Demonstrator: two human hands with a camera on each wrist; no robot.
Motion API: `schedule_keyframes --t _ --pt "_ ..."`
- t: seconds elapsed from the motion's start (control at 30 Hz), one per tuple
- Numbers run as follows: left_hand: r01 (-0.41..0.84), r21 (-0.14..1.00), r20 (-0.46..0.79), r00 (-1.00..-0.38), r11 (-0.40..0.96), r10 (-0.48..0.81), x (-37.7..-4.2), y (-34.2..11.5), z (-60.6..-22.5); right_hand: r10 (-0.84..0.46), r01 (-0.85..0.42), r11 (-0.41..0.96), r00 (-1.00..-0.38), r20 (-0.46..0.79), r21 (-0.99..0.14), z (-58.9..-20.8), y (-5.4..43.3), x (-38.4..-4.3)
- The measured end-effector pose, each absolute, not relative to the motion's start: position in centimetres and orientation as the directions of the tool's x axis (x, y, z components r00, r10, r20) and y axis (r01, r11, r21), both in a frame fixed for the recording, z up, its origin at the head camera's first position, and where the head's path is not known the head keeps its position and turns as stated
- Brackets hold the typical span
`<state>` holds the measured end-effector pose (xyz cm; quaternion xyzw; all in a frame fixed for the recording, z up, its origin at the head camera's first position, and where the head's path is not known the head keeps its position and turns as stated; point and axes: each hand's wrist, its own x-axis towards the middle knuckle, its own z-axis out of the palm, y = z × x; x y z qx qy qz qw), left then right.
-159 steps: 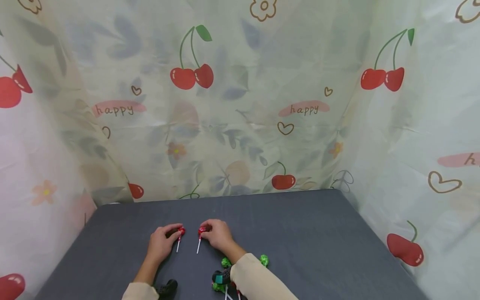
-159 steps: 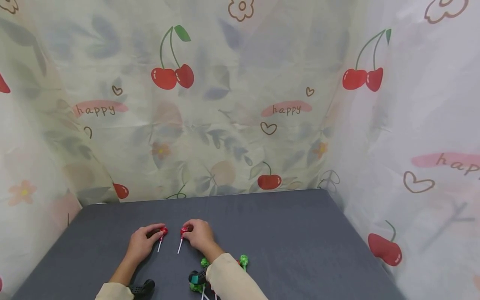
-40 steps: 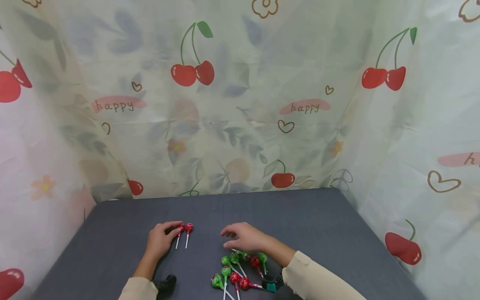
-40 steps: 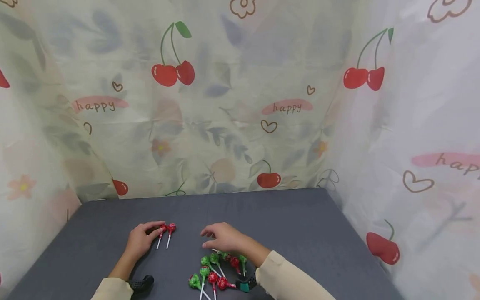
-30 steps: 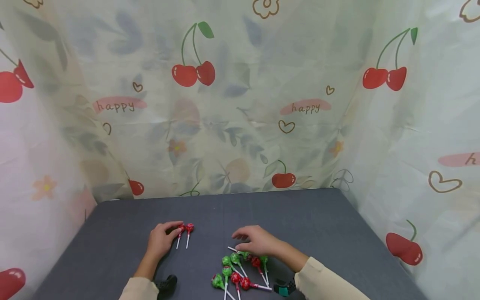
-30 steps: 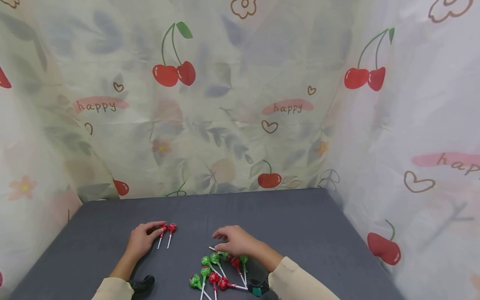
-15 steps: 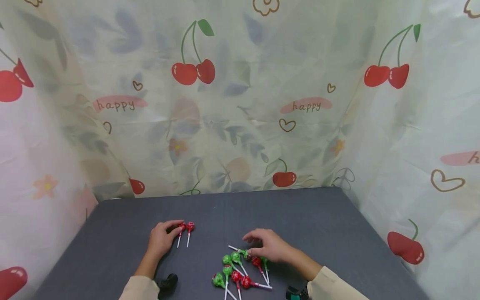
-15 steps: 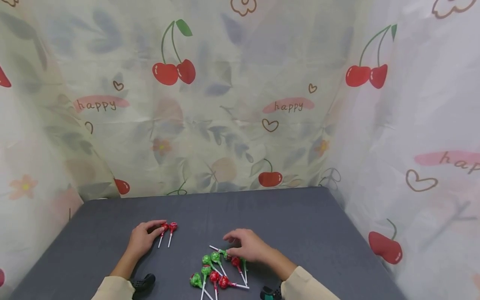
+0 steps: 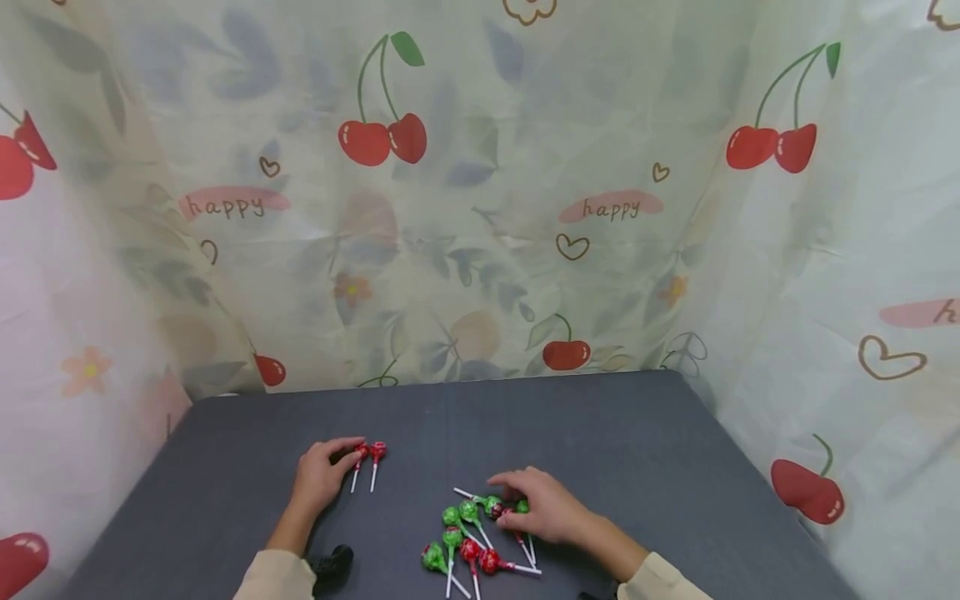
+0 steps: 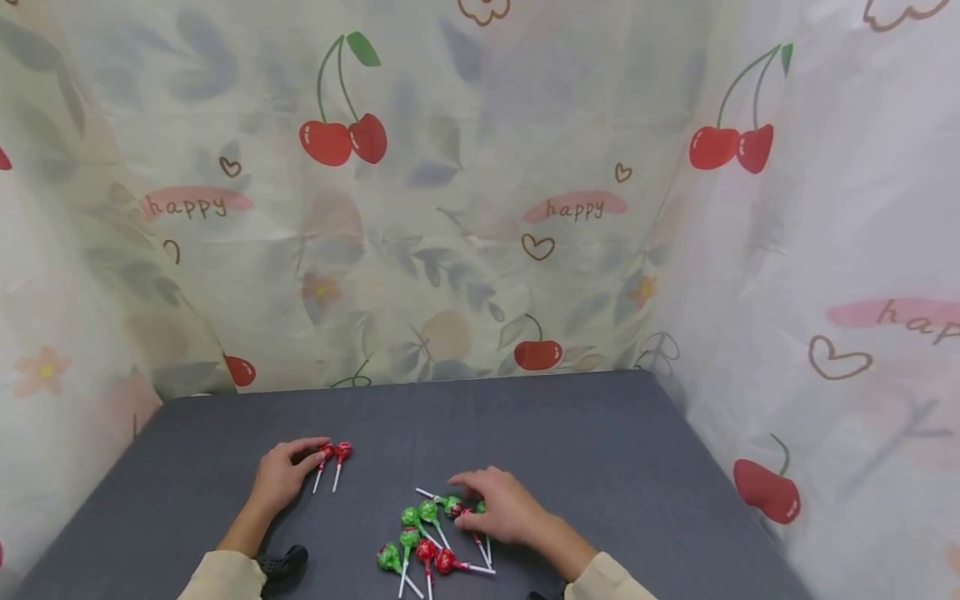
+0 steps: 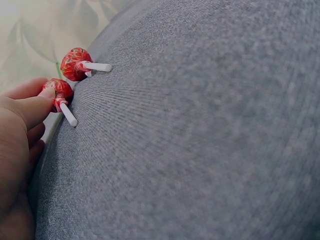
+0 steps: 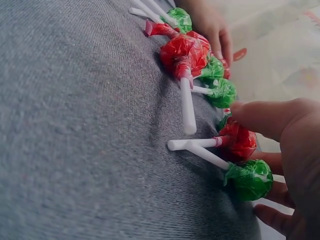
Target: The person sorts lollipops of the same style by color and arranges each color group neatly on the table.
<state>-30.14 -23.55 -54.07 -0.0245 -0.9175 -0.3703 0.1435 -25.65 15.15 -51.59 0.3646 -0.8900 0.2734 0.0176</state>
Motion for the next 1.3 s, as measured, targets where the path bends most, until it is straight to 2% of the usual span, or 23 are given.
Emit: schedule_keyframes --t 0.2,0.5,0.8,1.07,1.3 --pt "0.159 0.665 0.287 -0.956 0.730 -0.054 -30.2 -23.7 -54.1 -0.636 -0.617 0.611 -0.755 0.157 -0.496 -51.7 15.3 -25.4" --pt "0.143 0.673 0.273 -0.960 0.726 -0.065 -30.1 -23.6 -54.3 -0.659 -0.623 0.623 -0.744 0.111 -0.473 -51.7 15.5 -25.1" --pt "0.143 0.675 0.273 -0.960 0.724 -0.065 -30.2 -23.7 -54.3 -0.683 -0.617 0.608 -0.727 0.065 -0.499 -50.7 15.7 -25.1" --pt "0.141 0.673 0.272 -0.960 0.726 -0.065 -30.3 -23.7 -54.3 -0.682 -0.615 0.597 -0.727 0.077 -0.515 -50.6 15.6 -25.1" --pt "0.143 0.680 0.274 -0.959 0.720 -0.069 -30.3 -23.7 -54.4 -0.654 -0.573 0.578 -0.751 0.089 -0.582 -50.5 15.7 -25.5"
